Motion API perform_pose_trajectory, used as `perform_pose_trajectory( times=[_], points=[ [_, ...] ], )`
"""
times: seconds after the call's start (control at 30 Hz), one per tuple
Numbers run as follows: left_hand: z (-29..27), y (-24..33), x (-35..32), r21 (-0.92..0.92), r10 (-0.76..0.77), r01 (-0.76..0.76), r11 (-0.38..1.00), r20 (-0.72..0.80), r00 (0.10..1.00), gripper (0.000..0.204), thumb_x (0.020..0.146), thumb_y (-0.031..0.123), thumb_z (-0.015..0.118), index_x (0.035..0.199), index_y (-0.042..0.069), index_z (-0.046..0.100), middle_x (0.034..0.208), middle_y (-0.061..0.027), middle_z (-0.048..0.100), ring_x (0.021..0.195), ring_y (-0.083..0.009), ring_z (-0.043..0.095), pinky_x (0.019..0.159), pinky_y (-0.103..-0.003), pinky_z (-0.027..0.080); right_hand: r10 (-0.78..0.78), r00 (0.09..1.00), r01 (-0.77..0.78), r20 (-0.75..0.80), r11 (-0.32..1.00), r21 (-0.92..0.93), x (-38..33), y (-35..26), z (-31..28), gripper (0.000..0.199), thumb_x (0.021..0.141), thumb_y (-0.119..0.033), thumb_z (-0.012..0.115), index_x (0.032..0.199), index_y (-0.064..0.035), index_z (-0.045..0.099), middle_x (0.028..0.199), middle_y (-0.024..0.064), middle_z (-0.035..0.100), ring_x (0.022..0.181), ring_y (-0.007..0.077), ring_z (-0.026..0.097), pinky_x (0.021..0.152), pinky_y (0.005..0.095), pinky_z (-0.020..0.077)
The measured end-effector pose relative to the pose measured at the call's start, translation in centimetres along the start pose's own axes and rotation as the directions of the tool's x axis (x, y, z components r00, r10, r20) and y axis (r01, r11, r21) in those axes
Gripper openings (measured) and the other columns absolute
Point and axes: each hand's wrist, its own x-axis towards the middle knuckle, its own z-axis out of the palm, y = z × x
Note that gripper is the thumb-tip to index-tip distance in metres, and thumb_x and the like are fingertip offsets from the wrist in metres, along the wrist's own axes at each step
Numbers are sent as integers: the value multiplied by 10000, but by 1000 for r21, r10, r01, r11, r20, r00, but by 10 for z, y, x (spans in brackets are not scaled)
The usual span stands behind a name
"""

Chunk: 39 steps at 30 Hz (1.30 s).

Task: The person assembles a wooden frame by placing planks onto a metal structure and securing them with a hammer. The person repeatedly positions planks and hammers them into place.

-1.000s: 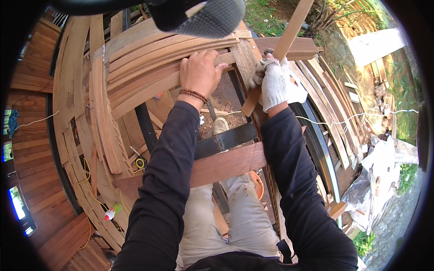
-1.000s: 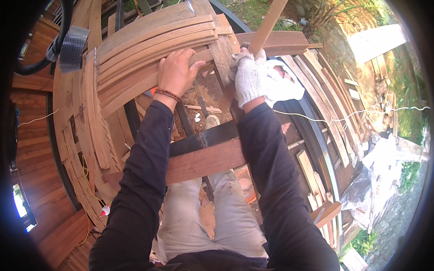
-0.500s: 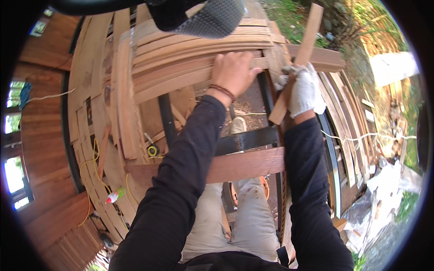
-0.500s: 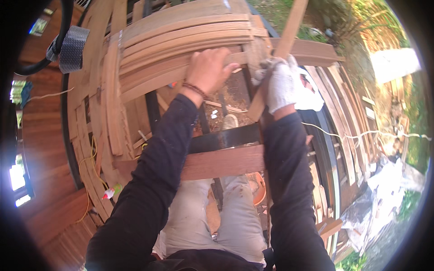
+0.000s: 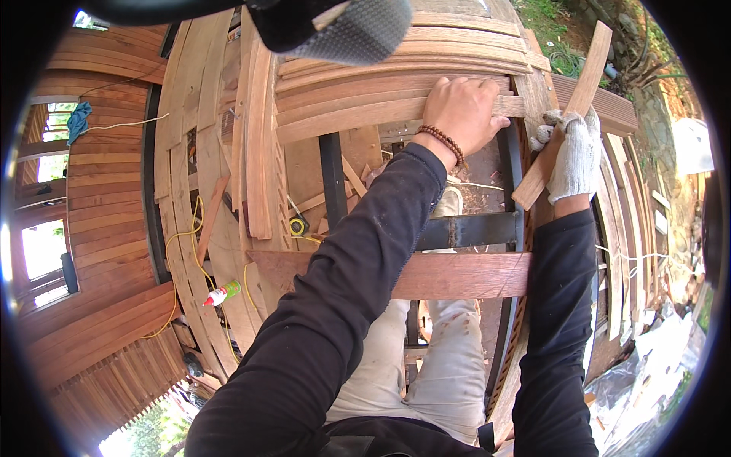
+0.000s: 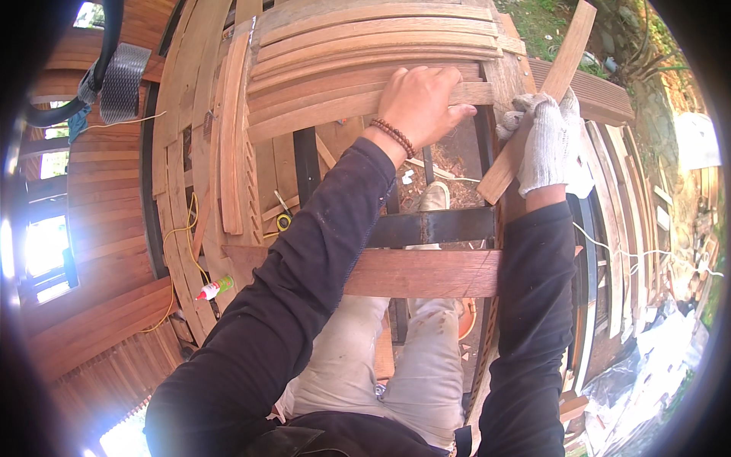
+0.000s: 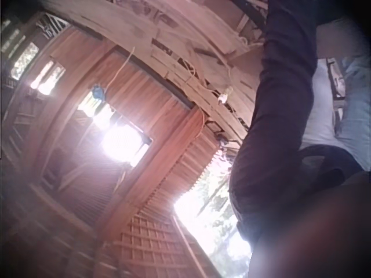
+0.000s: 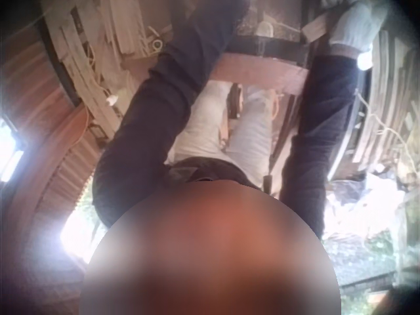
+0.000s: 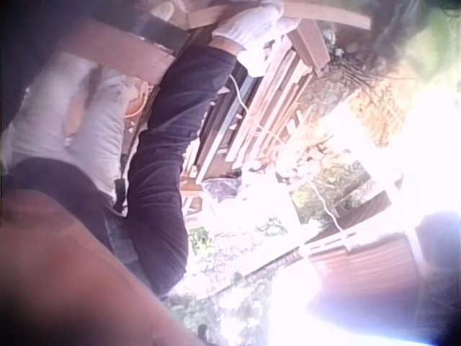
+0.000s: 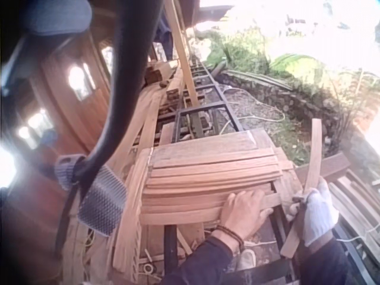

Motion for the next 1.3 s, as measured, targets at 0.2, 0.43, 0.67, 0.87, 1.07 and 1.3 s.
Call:
perform_pose_trajectory(
  times=[0.2,0.43,0.67,0.87,1.07,1.3],
  points=[
    [4,0,3,14,4,-3,1000,-31,1000,403,875,457,805,1023,96,699,893,-98,751,936,-308,718,862,-469,508,-19,999,18,44,999,28,-1,-4,-1,371,1024,-142,512,1390,-80,506,913,118,662,637,180,614,542,323,533],
    [-7,3,-2,21,-65,63,998,130,989,394,886,427,802,1091,107,698,947,-105,766,983,-307,724,907,-471,507,212,949,-198,233,977,-85,-83,-42,-67,731,954,-138,633,1605,-18,322,1021,177,686,572,200,645,463,313,548],
    [-9,4,1,23,-26,23,999,135,990,373,897,395,789,1079,84,694,931,-148,763,981,-332,732,904,-488,526,86,996,-88,-18,986,-143,-174,-64,-81,853,871,-13,498,1678,-73,226,1106,206,682,509,165,603,419,288,520],
    [-8,3,3,50,-42,34,998,183,982,297,889,293,787,1050,69,678,920,-156,756,976,-342,731,922,-499,530,427,900,-390,94,881,-266,-188,-60,-72,806,920,-9,498,1680,-110,250,826,96,619,433,155,511,358,285,436],
    [-6,2,2,39,-45,39,998,163,986,248,857,198,793,1024,64,668,979,-162,754,1045,-352,710,934,-499,510,154,985,-168,-75,954,-249,-189,-56,-80,769,893,59,463,1646,-51,354,1033,64,635,772,107,631,642,224,537],
    [-4,0,4,18,-50,48,999,155,987,229,843,163,784,1011,60,666,979,-157,750,1051,-352,705,948,-506,495,152,988,-129,27,910,-394,-180,-48,-110,930,855,95,520,1701,-147,216,875,32,595,585,116,566,486,222,511]
  ],
)
